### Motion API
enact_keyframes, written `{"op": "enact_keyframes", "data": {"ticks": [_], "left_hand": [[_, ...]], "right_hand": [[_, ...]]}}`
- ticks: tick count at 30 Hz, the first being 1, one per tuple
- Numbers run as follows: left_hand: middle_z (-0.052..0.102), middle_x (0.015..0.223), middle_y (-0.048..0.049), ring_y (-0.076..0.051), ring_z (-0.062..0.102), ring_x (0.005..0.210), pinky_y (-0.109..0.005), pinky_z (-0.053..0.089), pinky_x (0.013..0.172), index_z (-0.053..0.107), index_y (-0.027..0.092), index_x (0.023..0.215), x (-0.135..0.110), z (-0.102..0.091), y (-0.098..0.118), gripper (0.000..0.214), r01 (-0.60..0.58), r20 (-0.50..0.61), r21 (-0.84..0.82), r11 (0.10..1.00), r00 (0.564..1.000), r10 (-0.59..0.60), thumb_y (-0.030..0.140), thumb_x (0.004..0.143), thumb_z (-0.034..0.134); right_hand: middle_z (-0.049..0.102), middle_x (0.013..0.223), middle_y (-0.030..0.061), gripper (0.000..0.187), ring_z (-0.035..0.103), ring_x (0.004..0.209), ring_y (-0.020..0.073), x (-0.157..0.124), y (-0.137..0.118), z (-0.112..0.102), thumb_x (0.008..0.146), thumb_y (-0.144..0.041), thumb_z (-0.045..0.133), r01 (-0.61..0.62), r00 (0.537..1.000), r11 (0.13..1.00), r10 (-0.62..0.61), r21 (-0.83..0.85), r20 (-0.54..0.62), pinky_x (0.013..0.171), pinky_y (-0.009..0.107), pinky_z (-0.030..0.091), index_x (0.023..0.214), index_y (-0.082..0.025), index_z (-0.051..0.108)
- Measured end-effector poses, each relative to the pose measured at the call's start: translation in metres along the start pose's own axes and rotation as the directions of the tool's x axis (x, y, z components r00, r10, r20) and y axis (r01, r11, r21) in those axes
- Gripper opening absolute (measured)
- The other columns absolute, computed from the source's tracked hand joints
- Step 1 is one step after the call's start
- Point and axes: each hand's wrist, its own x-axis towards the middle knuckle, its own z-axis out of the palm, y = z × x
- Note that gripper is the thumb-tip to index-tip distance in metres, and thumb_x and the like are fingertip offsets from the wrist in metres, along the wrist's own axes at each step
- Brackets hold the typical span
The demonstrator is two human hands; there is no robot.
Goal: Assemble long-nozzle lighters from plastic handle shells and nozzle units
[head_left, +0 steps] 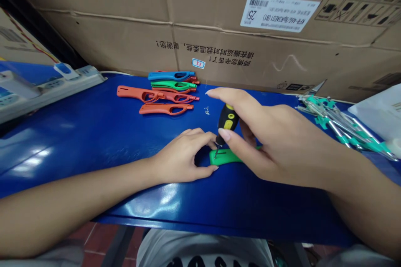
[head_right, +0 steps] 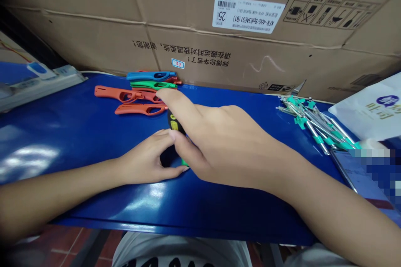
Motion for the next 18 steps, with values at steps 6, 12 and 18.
{"op": "enact_keyframes", "data": {"ticks": [6, 12, 18], "left_hand": [[0.07, 0.107, -0.0025, -0.024, 0.063, 0.101, -0.04, 0.05, 0.091, 0.061, 0.022, 0.11, 0.0025, -0.0025, 0.0018, 0.033, 0.043, 0.054, -0.071, 0.997, 0.998, -0.039, 0.028, 0.082, 0.076], [0.071, 0.115, -0.0065, -0.027, 0.065, 0.106, -0.043, 0.05, 0.094, 0.06, 0.02, 0.112, -0.0002, -0.0013, 0.0002, 0.034, 0.028, 0.039, -0.036, 0.999, 0.999, -0.027, 0.035, 0.085, 0.074], [0.072, 0.112, -0.0051, -0.027, 0.065, 0.105, -0.041, 0.05, 0.093, 0.061, 0.021, 0.115, 0.0007, -0.0021, 0.0002, 0.037, 0.036, 0.044, -0.051, 0.998, 0.998, -0.033, 0.032, 0.083, 0.076]], "right_hand": [[0.069, 0.074, 0.0002, 0.034, 0.062, 0.06, 0.0159, -0.0002, 0.0023, -0.0021, 0.098, -0.051, 0.055, 0.018, 1.0, 0.999, -0.019, -0.027, -0.022, 0.051, 0.025, 0.034, 0.109, -0.019, 0.064], [0.074, 0.111, 0.0093, 0.04, 0.071, 0.09, 0.0208, 0.0016, -0.0011, -0.0005, 0.107, -0.041, 0.037, 0.068, 0.996, 0.998, -0.067, 0.019, -0.053, 0.064, 0.027, 0.046, 0.129, -0.017, 0.06], [0.075, 0.083, 0.0006, 0.037, 0.068, 0.069, 0.0158, 0.0001, -0.0013, -0.0002, 0.103, -0.051, 0.05, 0.065, 0.983, 0.993, -0.081, -0.1, -0.163, 0.058, 0.026, 0.042, 0.113, -0.021, 0.069]]}}
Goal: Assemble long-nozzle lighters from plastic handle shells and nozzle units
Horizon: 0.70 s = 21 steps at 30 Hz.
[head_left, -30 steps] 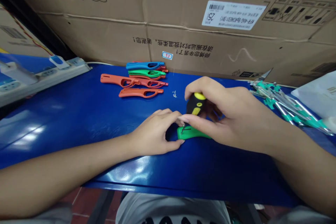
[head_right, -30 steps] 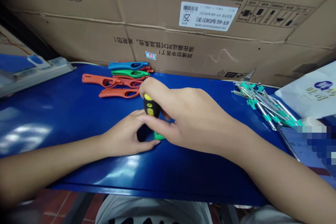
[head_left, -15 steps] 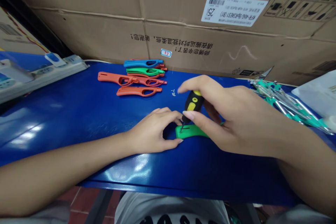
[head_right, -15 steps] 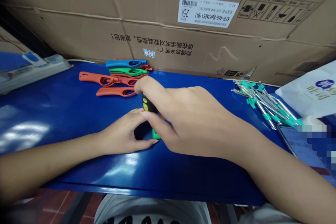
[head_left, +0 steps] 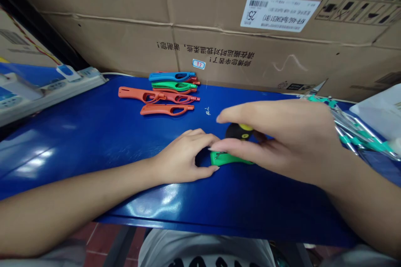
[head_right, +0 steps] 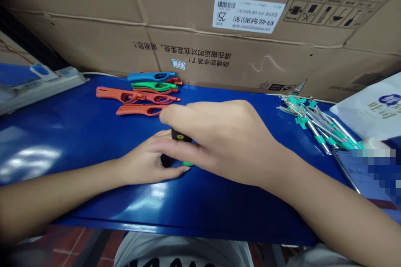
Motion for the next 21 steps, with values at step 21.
{"op": "enact_keyframes", "data": {"ticks": [21], "left_hand": [[0.073, 0.113, -0.0067, -0.027, 0.065, 0.109, -0.043, 0.049, 0.099, 0.066, 0.02, 0.113, -0.001, 0.001, -0.002, 0.033, -0.042, -0.009, 0.014, 0.999, 0.999, 0.043, 0.034, 0.085, 0.075]], "right_hand": [[0.078, 0.099, 0.0025, 0.028, 0.072, 0.084, 0.015, -0.002, 0.013, -0.002, 0.105, -0.035, 0.05, 0.175, 0.984, 0.983, -0.176, 0.049, 0.018, 0.069, 0.026, 0.049, 0.122, -0.021, 0.067]]}}
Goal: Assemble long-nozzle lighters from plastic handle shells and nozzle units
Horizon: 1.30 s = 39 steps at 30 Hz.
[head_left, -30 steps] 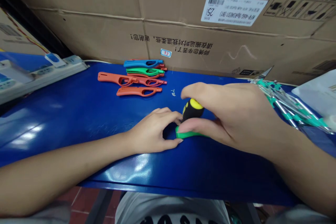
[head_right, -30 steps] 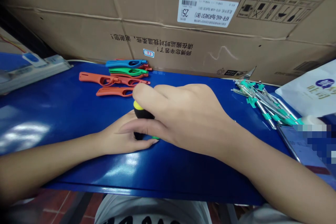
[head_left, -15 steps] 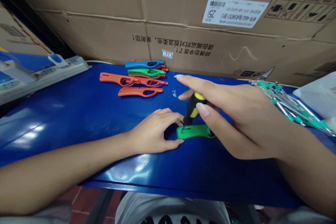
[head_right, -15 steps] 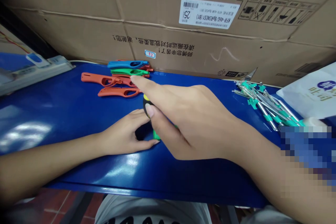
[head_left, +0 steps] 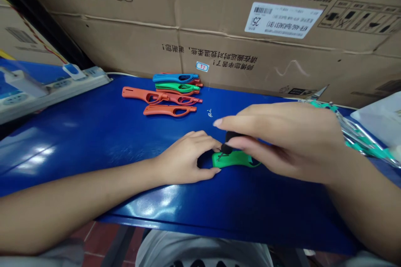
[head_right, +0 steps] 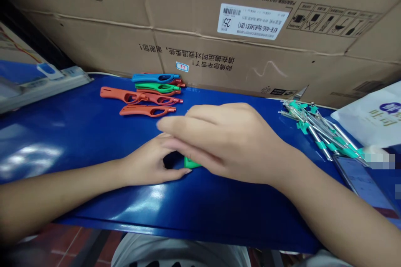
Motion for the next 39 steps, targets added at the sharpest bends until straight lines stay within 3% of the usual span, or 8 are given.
{"op": "enact_keyframes", "data": {"ticks": [3, 8, 13, 19, 25, 30, 35, 39], "left_hand": [[0.073, 0.112, -0.0062, -0.026, 0.065, 0.107, -0.042, 0.048, 0.099, 0.068, 0.021, 0.115, 0.001, -0.001, 0.0, 0.033, -0.014, 0.008, 0.004, 1.0, 1.0, 0.014, 0.034, 0.086, 0.075], [0.073, 0.109, -0.0059, -0.026, 0.065, 0.105, -0.042, 0.049, 0.096, 0.07, 0.021, 0.112, 0.001, -0.002, 0.0, 0.029, -0.021, 0.029, 0.035, 0.999, 0.999, 0.02, 0.036, 0.087, 0.073], [0.071, 0.102, -0.0052, -0.024, 0.064, 0.097, -0.039, 0.049, 0.086, 0.071, 0.022, 0.116, 0.0, -0.003, 0.0, 0.032, -0.04, 0.017, 0.088, 0.995, 0.999, 0.039, 0.036, 0.087, 0.073], [0.07, 0.108, -0.0068, -0.025, 0.063, 0.1, -0.04, 0.05, 0.091, 0.071, 0.021, 0.114, 0.001, -0.002, -0.001, 0.034, -0.018, 0.027, 0.103, 0.994, 1.0, 0.015, 0.04, 0.086, 0.074], [0.069, 0.111, -0.0065, -0.026, 0.062, 0.105, -0.041, 0.049, 0.096, 0.07, 0.023, 0.111, 0.001, -0.001, -0.003, 0.032, 0.001, 0.042, 0.11, 0.994, 0.999, -0.006, 0.04, 0.085, 0.074], [0.067, 0.099, -0.0057, -0.026, 0.061, 0.097, -0.039, 0.048, 0.089, 0.067, 0.02, 0.107, 0.002, -0.002, -0.003, 0.033, -0.004, 0.056, 0.145, 0.989, 0.998, -0.004, 0.043, 0.085, 0.074], [0.067, 0.102, -0.0053, -0.026, 0.059, 0.098, -0.04, 0.046, 0.089, 0.064, 0.022, 0.11, 0.003, -0.003, -0.003, 0.035, -0.008, 0.111, 0.18, 0.984, 0.994, -0.012, 0.047, 0.087, 0.071], [0.066, 0.095, -0.0048, -0.026, 0.058, 0.092, -0.038, 0.044, 0.082, 0.062, 0.021, 0.106, 0.003, -0.003, -0.003, 0.036, -0.014, 0.097, 0.202, 0.979, 0.995, -0.006, 0.05, 0.086, 0.071]], "right_hand": [[0.077, 0.096, 0.0041, 0.032, 0.071, 0.081, 0.0179, -0.001, 0.003, 0.001, 0.105, -0.041, 0.048, 0.004, 1.0, 0.995, -0.003, -0.104, 0.004, 0.067, 0.028, 0.049, 0.122, -0.021, 0.066], [0.066, 0.135, 0.0091, 0.042, 0.065, 0.116, 0.0218, 0.002, 0.011, -0.001, 0.105, -0.028, 0.04, -0.021, 0.988, 0.976, -0.013, 0.218, 0.153, 0.091, 0.035, 0.053, 0.147, -0.025, 0.047], [0.074, 0.099, 0.0071, 0.029, 0.07, 0.091, 0.0219, 0.003, 0.017, -0.001, 0.101, -0.044, 0.054, -0.031, 0.991, 0.994, 0.017, 0.109, 0.132, 0.077, 0.032, 0.053, 0.115, -0.021, 0.066], [0.058, 0.146, 0.0098, 0.052, 0.061, 0.125, 0.0227, 0.001, 0.011, -0.007, 0.105, -0.028, 0.04, -0.063, 0.975, 0.981, 0.022, 0.181, 0.222, 0.093, 0.037, 0.053, 0.157, -0.027, 0.034], [0.076, 0.106, 0.0065, 0.035, 0.072, 0.091, 0.0215, 0.001, 0.002, -0.007, 0.103, -0.043, 0.051, -0.006, 0.99, 1.0, 0.006, 0.003, 0.144, 0.076, 0.032, 0.053, 0.127, -0.021, 0.064], [0.053, 0.152, 0.0103, 0.051, 0.055, 0.134, 0.0198, 0.001, 0.002, -0.008, 0.105, -0.022, 0.038, -0.028, 0.983, 0.98, -0.009, 0.199, 0.181, 0.097, 0.031, 0.051, 0.155, -0.014, 0.035], [0.076, 0.091, 0.0044, 0.033, 0.07, 0.078, 0.0192, 0.001, 0.003, -0.007, 0.102, -0.047, 0.052, -0.045, 0.989, 0.997, 0.036, 0.061, 0.145, 0.067, 0.03, 0.049, 0.111, -0.019, 0.067], [0.074, 0.114, 0.0113, 0.039, 0.072, 0.092, 0.0226, 0.001, 0.002, -0.008, 0.105, -0.037, 0.043, -0.123, 0.981, 0.991, 0.113, 0.057, 0.16, 0.069, 0.03, 0.05, 0.137, -0.017, 0.054]]}}
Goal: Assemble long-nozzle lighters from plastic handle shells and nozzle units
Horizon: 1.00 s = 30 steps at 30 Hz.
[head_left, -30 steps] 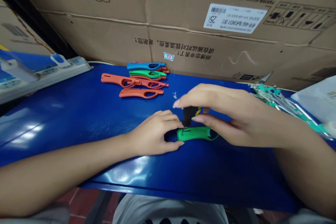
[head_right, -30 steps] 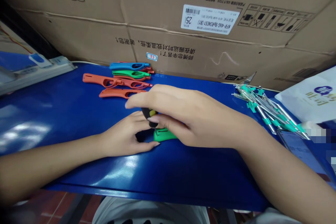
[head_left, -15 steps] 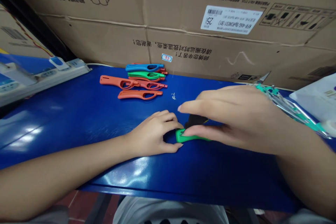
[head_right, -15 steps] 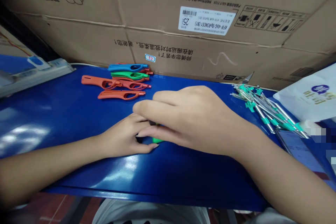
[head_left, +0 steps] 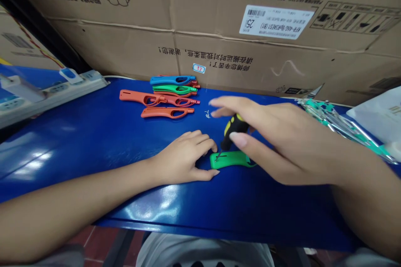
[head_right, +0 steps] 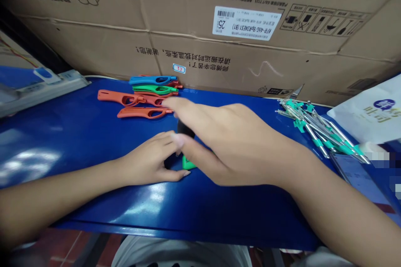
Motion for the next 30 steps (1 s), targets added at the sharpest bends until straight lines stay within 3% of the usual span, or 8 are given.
{"op": "enact_keyframes", "data": {"ticks": [2, 4, 8, 12, 15, 19, 23, 30], "left_hand": [[0.064, 0.089, -0.0043, -0.026, 0.057, 0.087, -0.037, 0.043, 0.077, 0.062, 0.019, 0.103, 0.0, 0.0001, 0.0, 0.037, 0.003, -0.009, 0.006, 1.0, 1.0, -0.003, 0.051, 0.086, 0.071], [0.064, 0.089, -0.0042, -0.025, 0.057, 0.087, -0.037, 0.043, 0.078, 0.062, 0.019, 0.103, 0.0, 0.0002, -0.0001, 0.036, 0.012, 0.006, -0.008, 1.0, 1.0, -0.012, 0.05, 0.087, 0.071], [0.066, 0.092, -0.0041, -0.025, 0.059, 0.091, -0.037, 0.045, 0.081, 0.062, 0.02, 0.103, 0.0004, -0.0002, 0.0, 0.033, 0.024, 0.02, -0.031, 0.999, 1.0, -0.024, 0.048, 0.087, 0.07], [0.067, 0.091, -0.005, -0.026, 0.059, 0.09, -0.038, 0.045, 0.08, 0.061, 0.019, 0.104, 0.0001, -0.0004, -0.0002, 0.038, 0.024, 0.02, 0.026, 0.999, 0.999, -0.025, 0.052, 0.087, 0.07], [0.069, 0.099, -0.0083, -0.029, 0.061, 0.096, -0.04, 0.046, 0.083, 0.061, 0.018, 0.105, -0.0004, 0.0001, -0.0008, 0.04, 0.011, 0.033, 0.054, 0.998, 0.999, -0.013, 0.054, 0.089, 0.067], [0.07, 0.101, -0.0084, -0.029, 0.062, 0.096, -0.041, 0.047, 0.086, 0.062, 0.018, 0.101, -0.0003, 0.0004, -0.0013, 0.038, 0.004, 0.038, 0.066, 0.998, 0.999, -0.006, 0.054, 0.09, 0.066], [0.069, 0.102, -0.0083, -0.028, 0.062, 0.095, -0.042, 0.047, 0.088, 0.062, 0.019, 0.103, 0.0002, 0.0, -0.0013, 0.038, -0.001, 0.05, 0.068, 0.998, 0.999, -0.002, 0.055, 0.09, 0.064], [0.068, 0.102, -0.0073, -0.028, 0.062, 0.099, -0.04, 0.047, 0.088, 0.064, 0.021, 0.106, 0.0014, -0.001, -0.0005, 0.036, 0.0, 0.045, 0.047, 0.999, 0.999, -0.002, 0.054, 0.09, 0.065]], "right_hand": [[0.071, 0.125, 0.0114, 0.042, 0.071, 0.097, 0.0206, -0.0003, 0.0004, -0.0016, 0.105, -0.029, 0.041, -0.023, 0.998, 0.993, 0.016, 0.114, 0.062, 0.073, 0.029, 0.051, 0.146, -0.018, 0.045], [0.075, 0.111, 0.0073, 0.034, 0.071, 0.085, 0.0183, -0.0002, 0.0014, -0.0017, 0.104, -0.035, 0.046, -0.009, 0.997, 0.989, -0.002, 0.15, 0.075, 0.069, 0.027, 0.049, 0.134, -0.02, 0.055], [0.075, 0.085, 0.0051, 0.036, 0.069, 0.071, 0.0193, 0.0008, 0.0008, 0.0013, 0.101, -0.051, 0.051, 0.003, 0.999, 0.999, -0.004, -0.037, -0.044, 0.061, 0.028, 0.045, 0.101, -0.019, 0.068], [0.074, 0.115, 0.0092, 0.034, 0.071, 0.1, 0.0217, 0.0008, -0.0022, -0.0009, 0.106, -0.032, 0.037, 0.031, 0.999, 0.997, -0.028, 0.069, -0.043, 0.076, 0.03, 0.052, 0.118, -0.018, 0.065], [0.074, 0.12, 0.0067, 0.031, 0.07, 0.101, 0.0181, 0.0008, -0.0014, -0.0014, 0.106, -0.027, 0.04, 0.075, 0.997, 0.983, -0.07, 0.166, -0.037, 0.08, 0.028, 0.053, 0.126, -0.019, 0.062], [0.077, 0.101, 0.0046, 0.027, 0.072, 0.085, 0.0186, 0.0002, 0.0022, 0.0035, 0.105, -0.034, 0.047, 0.089, 0.992, 0.995, -0.092, -0.043, -0.086, 0.072, 0.028, 0.05, 0.119, -0.02, 0.066], [0.073, 0.123, 0.0094, 0.04, 0.07, 0.106, 0.0209, -0.0004, 0.0029, 0.0031, 0.105, -0.024, 0.039, 0.097, 0.993, 0.995, -0.095, 0.027, -0.076, 0.081, 0.03, 0.052, 0.142, -0.016, 0.053], [0.078, 0.103, 0.008, 0.037, 0.073, 0.08, 0.0214, 0.0009, 0.0013, 0.0023, 0.103, -0.044, 0.051, 0.03, 0.995, 0.997, -0.037, -0.072, -0.093, 0.065, 0.03, 0.051, 0.118, -0.016, 0.068]]}}
